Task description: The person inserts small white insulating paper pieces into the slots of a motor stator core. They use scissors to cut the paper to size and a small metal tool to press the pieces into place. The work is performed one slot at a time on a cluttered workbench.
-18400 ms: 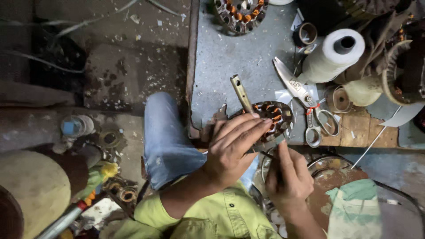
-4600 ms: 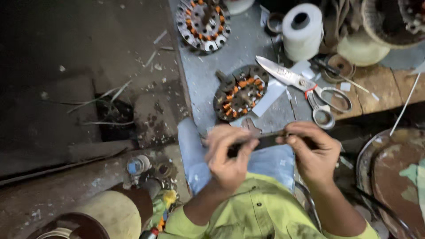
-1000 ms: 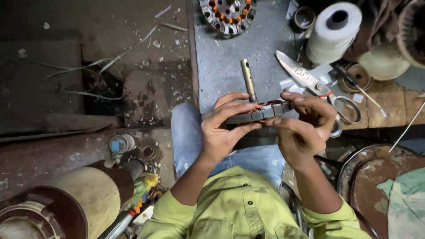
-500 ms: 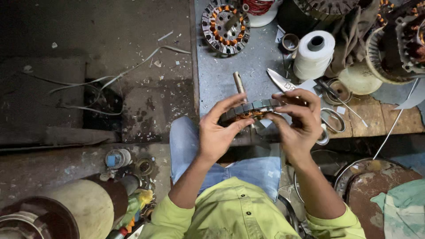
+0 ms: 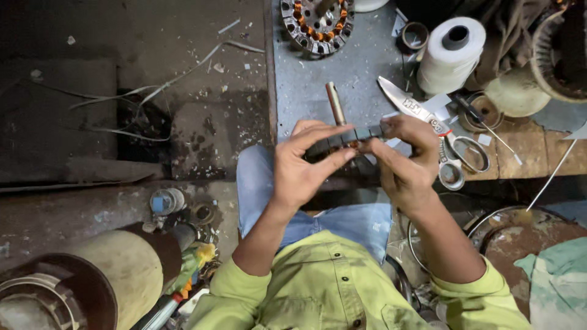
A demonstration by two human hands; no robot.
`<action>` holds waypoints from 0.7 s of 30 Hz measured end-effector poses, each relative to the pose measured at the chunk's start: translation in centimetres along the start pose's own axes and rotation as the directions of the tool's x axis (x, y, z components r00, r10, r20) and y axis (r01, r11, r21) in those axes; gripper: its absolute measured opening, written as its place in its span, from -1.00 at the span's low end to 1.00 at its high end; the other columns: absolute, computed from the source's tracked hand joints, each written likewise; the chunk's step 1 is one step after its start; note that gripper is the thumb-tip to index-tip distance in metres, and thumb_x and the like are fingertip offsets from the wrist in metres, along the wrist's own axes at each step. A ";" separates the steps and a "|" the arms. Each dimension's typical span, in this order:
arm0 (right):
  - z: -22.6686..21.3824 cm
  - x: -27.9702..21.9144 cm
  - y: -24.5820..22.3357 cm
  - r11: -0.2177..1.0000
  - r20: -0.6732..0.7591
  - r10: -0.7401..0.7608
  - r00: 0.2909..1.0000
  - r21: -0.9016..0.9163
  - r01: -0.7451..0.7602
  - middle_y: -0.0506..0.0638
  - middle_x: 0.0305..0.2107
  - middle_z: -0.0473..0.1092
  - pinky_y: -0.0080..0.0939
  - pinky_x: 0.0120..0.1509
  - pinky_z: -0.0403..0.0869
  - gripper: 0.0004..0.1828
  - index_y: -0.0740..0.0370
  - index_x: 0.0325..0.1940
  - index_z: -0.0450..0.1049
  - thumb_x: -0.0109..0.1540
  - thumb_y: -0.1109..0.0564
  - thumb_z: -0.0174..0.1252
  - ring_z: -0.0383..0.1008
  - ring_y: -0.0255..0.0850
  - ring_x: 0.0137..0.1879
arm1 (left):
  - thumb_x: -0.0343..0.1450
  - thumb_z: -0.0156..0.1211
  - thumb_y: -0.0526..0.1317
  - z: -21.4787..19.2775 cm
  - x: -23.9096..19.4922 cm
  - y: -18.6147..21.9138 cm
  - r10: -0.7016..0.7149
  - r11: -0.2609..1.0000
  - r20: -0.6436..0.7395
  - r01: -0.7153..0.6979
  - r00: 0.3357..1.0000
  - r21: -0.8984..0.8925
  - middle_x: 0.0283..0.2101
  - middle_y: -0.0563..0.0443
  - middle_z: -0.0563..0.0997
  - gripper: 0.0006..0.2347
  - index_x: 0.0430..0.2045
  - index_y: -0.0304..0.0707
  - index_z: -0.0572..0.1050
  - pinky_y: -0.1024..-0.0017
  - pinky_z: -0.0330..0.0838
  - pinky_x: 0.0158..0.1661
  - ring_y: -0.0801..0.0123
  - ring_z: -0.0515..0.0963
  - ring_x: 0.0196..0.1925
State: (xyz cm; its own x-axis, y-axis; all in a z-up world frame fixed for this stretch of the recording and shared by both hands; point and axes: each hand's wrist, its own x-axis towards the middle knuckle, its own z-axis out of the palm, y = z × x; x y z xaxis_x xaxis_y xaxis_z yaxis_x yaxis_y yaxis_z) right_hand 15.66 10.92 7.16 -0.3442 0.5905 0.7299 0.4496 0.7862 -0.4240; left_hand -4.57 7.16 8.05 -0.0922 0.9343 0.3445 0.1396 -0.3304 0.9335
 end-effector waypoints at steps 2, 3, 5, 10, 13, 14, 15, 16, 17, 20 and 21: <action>-0.9 2.2 -0.6 0.998 0.076 0.022 0.997 -0.054 -0.018 0.17 0.02 0.32 -0.04 0.23 0.54 -0.73 0.28 -0.07 0.61 0.16 0.42 0.31 0.50 0.09 0.18 | 0.32 0.49 -0.33 0.1 0.8 0.2 -0.119 0.992 -0.034 0.118 0.992 -0.034 -0.15 0.01 0.68 -0.68 -0.03 -0.30 0.65 0.51 0.49 0.00 0.49 0.59 -0.10; -1.3 3.7 -1.3 0.997 0.109 0.053 0.993 -0.068 -0.045 0.20 0.05 0.33 -0.06 0.26 0.54 -0.74 0.27 -0.03 0.59 0.20 0.38 0.36 0.50 0.08 0.19 | 0.32 0.49 -0.32 0.4 1.4 0.3 -0.201 0.978 -0.049 0.198 0.978 -0.059 -0.18 0.01 0.68 -0.68 -0.04 -0.31 0.65 0.54 0.49 -0.07 0.54 0.59 -0.15; -3.2 6.0 -3.3 0.996 0.165 0.046 0.985 -0.077 -0.034 0.22 0.11 0.37 -0.07 0.27 0.52 -0.72 0.25 0.01 0.55 0.23 0.35 0.38 0.51 0.08 0.22 | 0.34 0.47 -0.30 0.6 2.4 0.4 -0.309 0.944 -0.061 0.298 0.949 -0.140 -0.21 0.01 0.68 -0.71 -0.07 -0.36 0.66 0.58 0.49 -0.14 0.61 0.58 -0.22; -10.1 7.1 -10.3 0.997 0.231 0.060 0.971 -0.063 -0.047 0.20 0.10 0.42 -0.09 0.20 0.49 -0.68 0.27 0.03 0.53 0.20 0.39 0.26 0.50 0.06 0.14 | 0.37 0.45 -0.27 1.1 3.4 -0.3 -0.348 0.905 -0.025 0.329 0.937 -0.270 -0.18 -0.01 0.71 -0.71 -0.07 -0.44 0.64 0.57 0.53 -0.11 0.60 0.61 -0.21; -11.4 6.9 -13.2 0.980 0.182 0.195 0.964 -0.081 -0.183 0.20 0.07 0.44 -0.11 0.16 0.48 -0.66 0.30 0.05 0.52 0.19 0.42 0.18 0.50 0.04 0.08 | 0.40 0.43 -0.27 1.6 3.0 -0.5 -0.244 0.966 -0.095 0.233 0.965 -0.116 -0.06 0.00 0.70 -0.69 0.00 -0.39 0.58 0.53 0.51 0.06 0.55 0.64 -0.04; -11.7 6.9 -13.9 0.967 0.149 0.251 0.957 -0.090 -0.240 0.20 0.05 0.45 -0.11 0.14 0.48 -0.65 0.31 0.05 0.51 0.19 0.43 0.16 0.50 0.03 0.06 | 0.42 0.44 -0.29 1.9 2.8 -0.5 -0.144 0.989 -0.142 0.147 0.979 0.011 -0.01 -0.05 0.67 -0.67 0.05 -0.39 0.55 0.44 0.49 0.11 0.44 0.62 0.02; -12.2 6.9 -14.5 0.949 0.112 0.309 0.944 -0.097 -0.299 0.20 0.04 0.45 -0.12 0.13 0.48 -0.65 0.32 0.05 0.51 0.19 0.44 0.13 0.51 0.03 0.03 | 0.44 0.45 -0.30 2.2 2.0 -0.2 -0.034 0.988 -0.173 0.059 0.984 0.140 0.05 -0.10 0.64 -0.65 0.10 -0.40 0.53 0.36 0.47 0.15 0.33 0.60 0.09; -12.4 7.1 -14.6 0.933 0.063 0.354 0.933 -0.094 -0.348 0.20 0.03 0.46 -0.12 0.11 0.48 -0.64 0.33 0.06 0.51 0.18 0.45 0.11 0.51 0.02 0.01 | 0.46 0.45 -0.32 2.2 1.8 0.1 0.102 0.961 -0.196 -0.045 0.975 0.274 0.11 -0.15 0.61 -0.62 0.15 -0.40 0.50 0.27 0.44 0.20 0.22 0.59 0.15; -12.7 7.2 -14.4 0.908 0.013 0.409 0.912 -0.105 -0.406 0.20 0.02 0.46 -0.13 0.10 0.48 -0.63 0.33 0.06 0.50 0.18 0.45 0.08 0.51 0.01 -0.01 | 0.42 0.46 -0.31 2.4 1.6 0.1 0.250 0.887 -0.230 -0.127 0.941 0.444 0.06 -0.18 0.58 -0.62 0.10 -0.37 0.49 0.19 0.41 0.16 0.10 0.55 0.10; -14.1 6.0 -12.1 0.792 -0.056 0.578 0.814 -0.201 -0.576 0.20 -0.01 0.48 -0.14 0.06 0.47 -0.59 0.36 0.08 0.49 0.17 0.48 0.00 0.51 -0.01 -0.08 | 0.34 0.52 -0.27 2.6 -1.1 0.5 0.569 0.568 0.013 -0.404 0.823 0.717 -0.04 -0.09 0.53 -0.62 0.00 -0.20 0.51 0.05 0.35 0.02 -0.01 0.51 0.00; -14.2 5.5 -10.2 0.768 -0.043 0.595 0.802 -0.262 -0.584 0.20 -0.03 0.49 -0.15 0.04 0.47 -0.58 0.37 0.08 0.49 0.17 0.49 -0.02 0.51 -0.02 -0.10 | 0.36 0.56 -0.23 2.3 -1.1 0.4 0.619 0.468 0.242 -0.598 0.747 0.651 -0.03 0.05 0.55 -0.64 0.00 -0.10 0.55 0.09 0.35 -0.05 0.12 0.55 -0.03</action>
State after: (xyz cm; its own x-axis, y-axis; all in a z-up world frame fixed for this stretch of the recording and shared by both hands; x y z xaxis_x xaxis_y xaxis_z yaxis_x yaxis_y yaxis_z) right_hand 20.88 3.56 23.13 0.0273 0.9340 0.3563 0.7624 0.2111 -0.6118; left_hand -2.19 6.30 7.77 0.2557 0.5260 0.8111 0.7623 -0.6257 0.1654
